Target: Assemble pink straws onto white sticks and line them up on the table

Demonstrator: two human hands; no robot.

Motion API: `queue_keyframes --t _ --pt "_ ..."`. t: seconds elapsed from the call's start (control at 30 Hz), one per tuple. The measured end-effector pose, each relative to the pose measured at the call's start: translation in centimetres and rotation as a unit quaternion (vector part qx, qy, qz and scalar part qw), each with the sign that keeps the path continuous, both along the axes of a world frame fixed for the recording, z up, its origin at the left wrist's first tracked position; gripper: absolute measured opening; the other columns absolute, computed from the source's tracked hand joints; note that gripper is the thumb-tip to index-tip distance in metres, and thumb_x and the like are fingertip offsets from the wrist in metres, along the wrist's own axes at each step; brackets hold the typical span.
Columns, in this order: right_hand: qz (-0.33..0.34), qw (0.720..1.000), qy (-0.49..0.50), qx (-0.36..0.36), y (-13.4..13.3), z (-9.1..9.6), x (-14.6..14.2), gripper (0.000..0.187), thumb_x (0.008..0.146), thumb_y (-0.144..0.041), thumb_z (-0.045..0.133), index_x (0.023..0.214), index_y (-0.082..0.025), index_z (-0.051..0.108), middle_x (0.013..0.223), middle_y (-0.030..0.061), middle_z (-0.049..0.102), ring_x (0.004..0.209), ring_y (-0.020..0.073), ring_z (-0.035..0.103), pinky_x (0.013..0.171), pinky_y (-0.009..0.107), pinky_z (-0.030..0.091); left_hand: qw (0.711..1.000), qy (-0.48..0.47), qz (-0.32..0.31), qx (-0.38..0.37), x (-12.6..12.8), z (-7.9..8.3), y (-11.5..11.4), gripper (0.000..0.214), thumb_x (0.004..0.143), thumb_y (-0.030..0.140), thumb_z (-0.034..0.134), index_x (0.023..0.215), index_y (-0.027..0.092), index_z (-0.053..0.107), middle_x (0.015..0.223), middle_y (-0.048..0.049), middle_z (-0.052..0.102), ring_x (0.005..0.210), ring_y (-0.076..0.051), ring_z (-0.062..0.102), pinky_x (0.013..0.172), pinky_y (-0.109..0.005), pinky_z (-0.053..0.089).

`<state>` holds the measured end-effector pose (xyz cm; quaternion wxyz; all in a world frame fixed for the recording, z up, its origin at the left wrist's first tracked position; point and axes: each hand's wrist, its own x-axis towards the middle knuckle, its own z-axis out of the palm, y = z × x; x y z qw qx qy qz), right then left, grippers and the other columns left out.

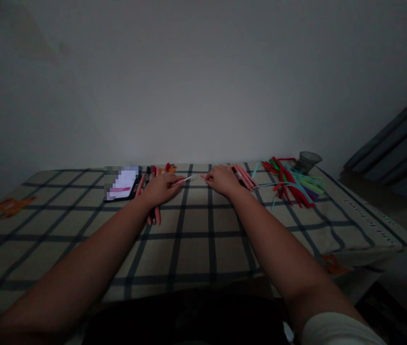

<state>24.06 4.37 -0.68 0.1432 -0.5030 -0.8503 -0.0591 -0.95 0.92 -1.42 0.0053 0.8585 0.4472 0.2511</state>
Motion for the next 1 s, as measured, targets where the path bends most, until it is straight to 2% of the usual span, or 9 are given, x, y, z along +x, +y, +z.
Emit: queue_keyframes --t 0.2,0.4,0.5,0.7,1.0 --pt "0.0 1.0 -0.011 0.0 0.2 -0.2 0.0 0.028 0.089 -0.038 0.053 0.087 -0.022 0.075 0.093 0.0097 0.069 0.091 0.0219 0.058 0.081 0.033 0.036 1.0 -0.009 -0.006 0.008 -0.1 -0.2 0.2 0.031 0.09 0.034 0.048 0.111 0.024 0.069 0.104 -0.0053 0.066 0.102 -0.021 0.057 0.091 -0.036 0.045" --pt "0.011 1.0 -0.003 0.013 0.3 -0.4 0.0 0.028 0.088 -0.037 0.054 0.083 -0.021 0.075 0.09 0.0096 0.069 0.088 0.0218 0.058 0.078 0.032 0.036 1.0 -0.012 -0.003 0.019 -0.2 -0.2 0.3 0.029 0.091 0.033 0.049 0.11 0.025 0.069 0.104 -0.0055 0.064 0.101 -0.02 0.056 0.09 -0.036 0.045" --pt "0.024 0.999 0.034 0.011 0.0 -0.1 -0.3 0.027 0.089 -0.035 0.054 0.084 -0.019 0.074 0.088 0.0096 0.068 0.086 0.0206 0.058 0.077 0.031 0.037 1.0 -0.006 0.0 0.024 -0.3 -0.2 0.3 0.029 0.09 0.032 0.05 0.111 0.025 0.069 0.103 -0.0054 0.065 0.1 -0.02 0.056 0.091 -0.037 0.044" --pt "0.092 0.983 0.156 -0.038 -0.5 0.1 -1.0 0.02 0.088 -0.027 0.057 0.094 -0.015 0.071 0.09 0.0081 0.067 0.084 0.0165 0.057 0.076 0.027 0.04 0.999 -0.002 -0.01 0.034 -0.4 -0.4 0.6 0.028 0.091 0.031 0.049 0.108 0.023 0.07 0.099 -0.0051 0.066 0.1 -0.021 0.056 0.091 -0.036 0.043" --pt "0.106 0.978 0.172 -0.042 -0.7 0.2 -1.1 0.014 0.086 -0.021 0.059 0.092 -0.016 0.071 0.091 0.0076 0.066 0.089 0.0171 0.057 0.08 0.027 0.04 1.0 0.013 0.002 0.02 -0.4 -0.2 0.5 0.028 0.09 0.03 0.05 0.108 0.024 0.07 0.101 -0.006 0.065 0.101 -0.021 0.055 0.091 -0.037 0.043"
